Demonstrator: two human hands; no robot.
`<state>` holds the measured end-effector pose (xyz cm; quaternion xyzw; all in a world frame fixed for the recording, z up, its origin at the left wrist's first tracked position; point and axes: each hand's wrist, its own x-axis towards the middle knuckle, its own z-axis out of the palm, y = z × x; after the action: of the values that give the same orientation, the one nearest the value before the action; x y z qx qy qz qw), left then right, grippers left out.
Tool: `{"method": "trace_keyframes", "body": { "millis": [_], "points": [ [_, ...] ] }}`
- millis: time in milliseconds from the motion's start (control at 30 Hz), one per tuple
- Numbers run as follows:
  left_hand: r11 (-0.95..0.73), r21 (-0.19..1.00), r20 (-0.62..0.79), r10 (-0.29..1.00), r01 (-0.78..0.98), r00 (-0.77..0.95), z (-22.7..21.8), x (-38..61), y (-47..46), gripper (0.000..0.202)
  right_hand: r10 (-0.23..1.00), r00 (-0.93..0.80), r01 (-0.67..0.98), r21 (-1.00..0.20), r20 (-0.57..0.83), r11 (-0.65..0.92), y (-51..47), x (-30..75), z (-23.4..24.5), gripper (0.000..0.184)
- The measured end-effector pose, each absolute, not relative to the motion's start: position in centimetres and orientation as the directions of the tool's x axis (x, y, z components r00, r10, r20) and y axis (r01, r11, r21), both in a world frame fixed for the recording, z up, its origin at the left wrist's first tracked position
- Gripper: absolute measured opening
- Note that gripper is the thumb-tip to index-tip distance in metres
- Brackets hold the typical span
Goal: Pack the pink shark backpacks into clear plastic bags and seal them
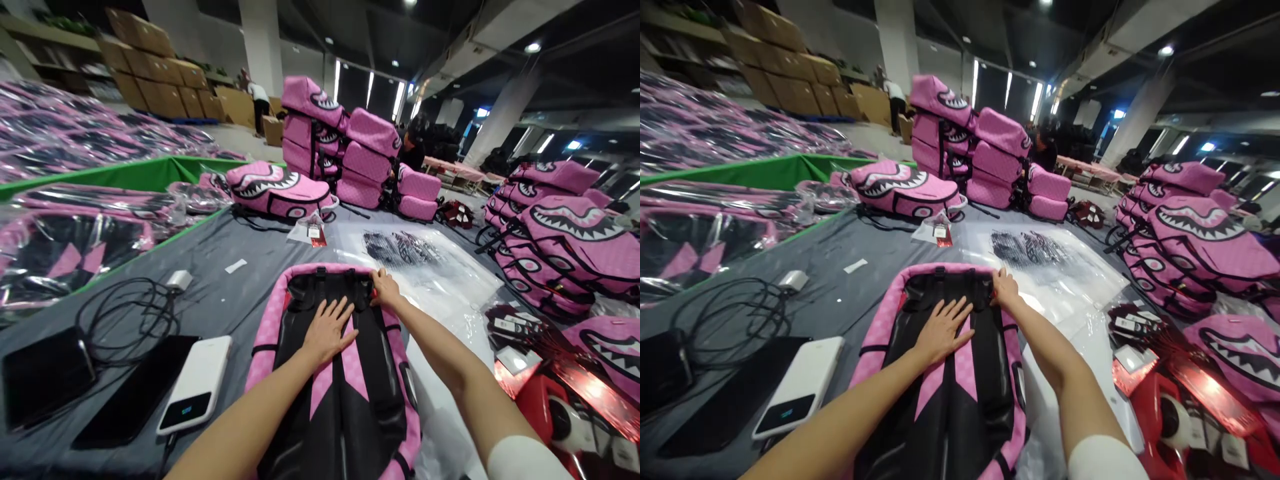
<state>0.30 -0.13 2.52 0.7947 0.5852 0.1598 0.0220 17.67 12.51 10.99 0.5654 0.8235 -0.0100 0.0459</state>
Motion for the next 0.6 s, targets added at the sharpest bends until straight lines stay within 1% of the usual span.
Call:
{"method": "trace_keyframes", "body": {
  "millis": [67, 133, 167, 233, 300, 367, 433, 600],
  "points": [
    [-0.347, 0.235, 0.213, 0.930, 0.908, 0.300, 2.5, -0.1, -0.1, 0.071, 0.904, -0.413, 0.908, 0.032, -0.107, 0.418, 12.7, 18.3, 12.3, 0.078],
    [-0.360, 0.245, 0.216, 0.926, 0.900, 0.311, 2.4, -0.3, -0.1, 0.073, 0.893, -0.442, 0.895, 0.030, -0.081, 0.445, 13.7, 18.6, 13.4, 0.061],
    [-0.359, 0.249, 0.225, 0.925, 0.899, 0.307, 2.3, -0.4, -0.1, 0.073, 0.892, -0.449, 0.892, 0.028, -0.057, 0.450, 14.5, 18.6, 13.7, 0.055],
    [-0.358, 0.256, 0.238, 0.923, 0.898, 0.301, 2.2, -0.5, -0.2, 0.073, 0.886, -0.463, 0.886, 0.017, -0.034, 0.464, 16.5, 17.9, 13.9, 0.054],
    [-0.361, 0.262, 0.239, 0.923, 0.895, 0.303, 2.0, -0.5, -0.2, 0.074, 0.869, -0.487, 0.872, -0.001, -0.083, 0.489, 18.6, 16.8, 13.5, 0.053],
    [-0.369, 0.273, 0.233, 0.921, 0.888, 0.311, 1.8, -0.6, -0.1, 0.074, 0.854, -0.498, 0.865, -0.012, -0.153, 0.502, 20.3, 15.7, 12.6, 0.043],
    [-0.378, 0.283, 0.231, 0.919, 0.882, 0.320, 1.7, -0.7, 0.2, 0.074, 0.855, -0.485, 0.870, -0.006, -0.185, 0.492, 21.4, 14.9, 11.6, 0.035],
    [-0.383, 0.276, 0.211, 0.919, 0.882, 0.333, 1.8, -1.0, 0.4, 0.074, 0.862, -0.485, 0.871, 0.010, -0.146, 0.491, 21.6, 14.2, 10.7, 0.031]
  ]
}}
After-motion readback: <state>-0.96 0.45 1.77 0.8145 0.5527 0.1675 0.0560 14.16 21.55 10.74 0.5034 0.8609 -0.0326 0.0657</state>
